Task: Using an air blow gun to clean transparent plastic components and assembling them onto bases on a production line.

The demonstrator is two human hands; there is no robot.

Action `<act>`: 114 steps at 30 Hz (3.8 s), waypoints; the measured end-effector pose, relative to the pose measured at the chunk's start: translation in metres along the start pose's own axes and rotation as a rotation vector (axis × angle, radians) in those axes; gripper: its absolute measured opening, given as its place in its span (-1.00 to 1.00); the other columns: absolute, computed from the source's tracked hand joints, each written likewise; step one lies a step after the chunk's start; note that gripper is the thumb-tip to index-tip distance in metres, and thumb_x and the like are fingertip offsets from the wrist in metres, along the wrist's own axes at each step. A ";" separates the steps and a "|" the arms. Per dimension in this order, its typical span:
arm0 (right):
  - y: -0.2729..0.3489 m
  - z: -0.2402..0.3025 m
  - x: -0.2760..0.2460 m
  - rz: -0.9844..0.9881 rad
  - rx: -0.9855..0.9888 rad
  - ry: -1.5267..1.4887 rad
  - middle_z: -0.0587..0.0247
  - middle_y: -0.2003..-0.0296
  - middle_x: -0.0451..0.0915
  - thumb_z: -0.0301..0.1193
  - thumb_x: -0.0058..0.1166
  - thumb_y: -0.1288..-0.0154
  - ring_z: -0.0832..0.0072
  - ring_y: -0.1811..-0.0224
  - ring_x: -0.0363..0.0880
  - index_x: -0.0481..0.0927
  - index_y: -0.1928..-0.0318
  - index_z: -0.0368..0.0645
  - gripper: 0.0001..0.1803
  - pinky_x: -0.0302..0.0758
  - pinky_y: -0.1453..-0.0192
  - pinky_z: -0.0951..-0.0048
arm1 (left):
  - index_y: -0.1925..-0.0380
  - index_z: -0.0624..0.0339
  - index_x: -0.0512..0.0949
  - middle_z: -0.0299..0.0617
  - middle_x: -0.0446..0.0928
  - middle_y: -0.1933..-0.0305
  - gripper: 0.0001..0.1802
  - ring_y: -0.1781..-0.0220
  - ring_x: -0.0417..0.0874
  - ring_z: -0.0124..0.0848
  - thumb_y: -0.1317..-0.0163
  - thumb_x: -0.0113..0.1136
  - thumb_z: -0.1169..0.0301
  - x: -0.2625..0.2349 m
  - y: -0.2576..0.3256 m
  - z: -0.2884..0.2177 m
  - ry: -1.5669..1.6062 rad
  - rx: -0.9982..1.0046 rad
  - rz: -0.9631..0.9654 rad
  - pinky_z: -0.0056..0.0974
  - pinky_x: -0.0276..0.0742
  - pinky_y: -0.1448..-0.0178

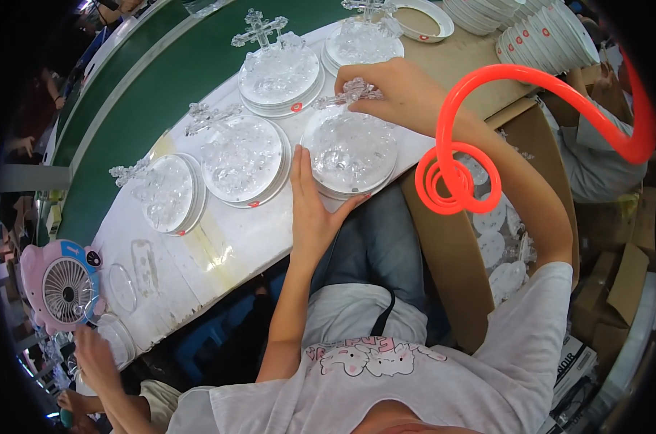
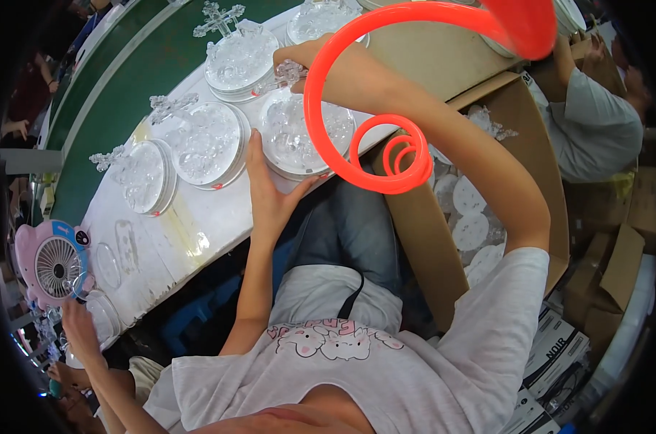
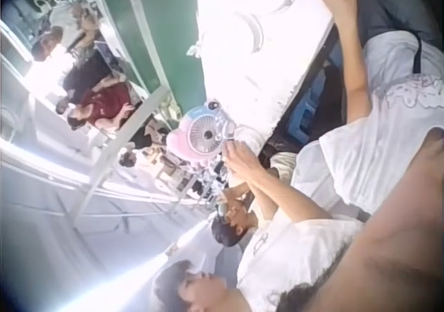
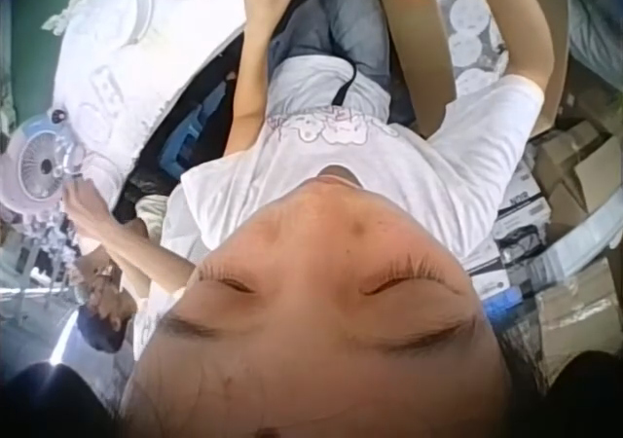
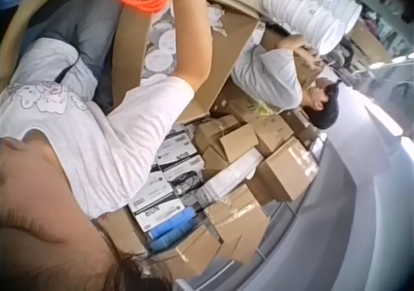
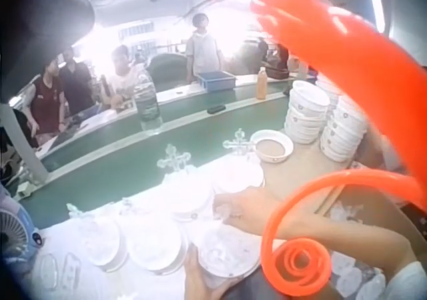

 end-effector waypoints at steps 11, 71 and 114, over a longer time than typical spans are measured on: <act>-0.004 0.006 0.006 0.022 -0.026 0.042 0.12 0.44 0.59 -0.42 0.11 -0.05 0.19 0.40 0.55 0.51 0.18 -0.04 -0.74 0.45 0.28 0.29 | -0.29 0.43 -0.10 0.24 0.01 -0.34 0.16 -0.35 0.11 0.09 0.23 0.48 0.33 0.000 -0.002 -0.003 -0.012 0.012 0.024 -0.09 0.13 -0.35; -0.006 -0.005 0.000 0.083 -0.089 0.104 0.09 0.42 0.59 -0.46 0.10 -0.08 0.18 0.36 0.57 0.46 0.19 -0.10 -0.76 0.46 0.26 0.28 | -0.28 0.34 -0.02 0.11 0.04 -0.35 0.06 -0.37 0.12 -0.04 0.20 0.44 0.45 0.004 -0.002 0.000 0.006 0.021 0.038 -0.15 0.09 -0.38; -0.005 -0.011 0.003 0.018 -0.053 0.080 0.08 0.49 0.57 -0.42 0.12 -0.06 0.17 0.42 0.56 0.45 0.18 -0.08 -0.73 0.45 0.30 0.26 | -0.12 0.23 0.23 0.07 0.13 -0.27 -0.22 -0.30 0.19 0.00 0.13 0.42 0.45 0.004 0.004 -0.001 -0.046 -0.004 0.016 -0.10 0.23 -0.28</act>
Point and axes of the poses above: each hand's wrist, its own y-axis away from the middle knuckle, its own x-axis out of the palm, z = x × y, the point moved 2 cm from there along -y, towards the middle knuckle
